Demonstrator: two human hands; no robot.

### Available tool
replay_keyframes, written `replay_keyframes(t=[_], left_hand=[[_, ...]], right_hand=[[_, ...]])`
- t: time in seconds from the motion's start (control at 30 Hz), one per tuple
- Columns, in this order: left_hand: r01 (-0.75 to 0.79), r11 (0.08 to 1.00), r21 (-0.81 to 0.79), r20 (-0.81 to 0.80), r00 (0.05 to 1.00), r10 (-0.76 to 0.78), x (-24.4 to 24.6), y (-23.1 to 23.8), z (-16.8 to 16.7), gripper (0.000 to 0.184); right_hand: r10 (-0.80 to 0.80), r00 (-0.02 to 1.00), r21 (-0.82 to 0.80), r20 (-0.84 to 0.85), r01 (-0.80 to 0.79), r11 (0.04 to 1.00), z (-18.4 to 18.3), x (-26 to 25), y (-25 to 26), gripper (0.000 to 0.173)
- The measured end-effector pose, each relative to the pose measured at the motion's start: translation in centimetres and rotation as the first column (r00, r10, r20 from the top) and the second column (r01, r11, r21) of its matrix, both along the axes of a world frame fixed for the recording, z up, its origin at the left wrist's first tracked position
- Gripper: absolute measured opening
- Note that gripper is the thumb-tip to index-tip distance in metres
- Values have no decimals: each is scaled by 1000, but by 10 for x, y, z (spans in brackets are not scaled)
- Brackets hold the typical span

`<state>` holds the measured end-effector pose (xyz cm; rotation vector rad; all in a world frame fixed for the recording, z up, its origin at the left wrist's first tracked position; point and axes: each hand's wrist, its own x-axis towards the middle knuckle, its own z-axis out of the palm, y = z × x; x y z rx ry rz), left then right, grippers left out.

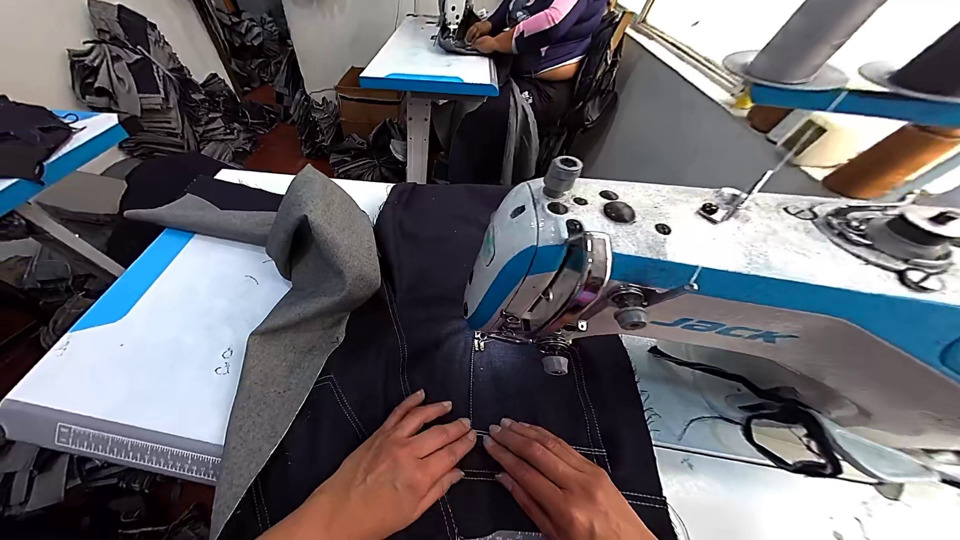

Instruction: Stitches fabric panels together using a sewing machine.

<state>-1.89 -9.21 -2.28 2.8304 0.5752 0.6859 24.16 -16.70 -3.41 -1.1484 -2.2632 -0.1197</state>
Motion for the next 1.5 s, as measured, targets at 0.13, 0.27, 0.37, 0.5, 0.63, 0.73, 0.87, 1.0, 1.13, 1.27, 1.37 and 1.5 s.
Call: replay_keyframes(t=[0.13, 0.27, 0.37, 0.5, 0.63, 0.73, 0.87, 1.0, 1.13, 1.27, 1.37, 1.5], left_hand=[[7, 1000, -25, 16, 1000, -7, -3, 0, -1, 39], [47, 998, -46, 18, 999, -46, -6, 5, 1, 38], [26, 999, -20, 20, 999, -26, -4, 0, 0, 38], [33, 999, -8, 38, 999, -33, -2, 1, -1, 36], [40, 999, -9, 40, 998, -39, -3, 2, -1, 35], [30, 999, -17, 32, 999, -29, -2, 6, -1, 36], [15, 1000, -15, 22, 1000, -14, 4, 28, 0, 36], [19, 1000, -7, 10, 1000, -19, 10, 53, 2, 37], [31, 1000, -6, 15, 999, -31, 11, 59, 3, 36], [27, 1000, 0, 9, 1000, -27, 11, 59, 3, 36], [6, 999, 31, 16, 1000, -6, 15, 66, 3, 36], [-8, 998, 65, 38, 999, 6, 25, 88, 7, 33]], right_hand=[[4, 999, -35, 43, -2, 999, 6, -2, -1, 31], [-11, 999, -54, 39, 13, 998, 6, -5, -4, 31], [4, 1000, -86, 25, -2, 996, 8, -1, -4, 30], [18, 1000, -115, 20, -16, 993, 11, 3, -5, 30], [15, 1000, -130, 16, -13, 991, 14, 2, -6, 29], [7, 1000, -137, 2, -6, 990, 14, 1, -3, 29], [-25, 1000, -82, -10, 24, 996, 7, 5, 18, 30], [-50, 999, -24, -7, 50, 998, 4, 9, 43, 31], [-58, 998, -27, -11, 57, 998, 3, 11, 47, 32], [-55, 999, -32, 1, 55, 998, 3, 11, 46, 32], [-62, 998, -38, 0, 62, 997, 4, 14, 55, 32], [-108, 994, -65, 8, 109, 992, 6, 19, 74, 32]])
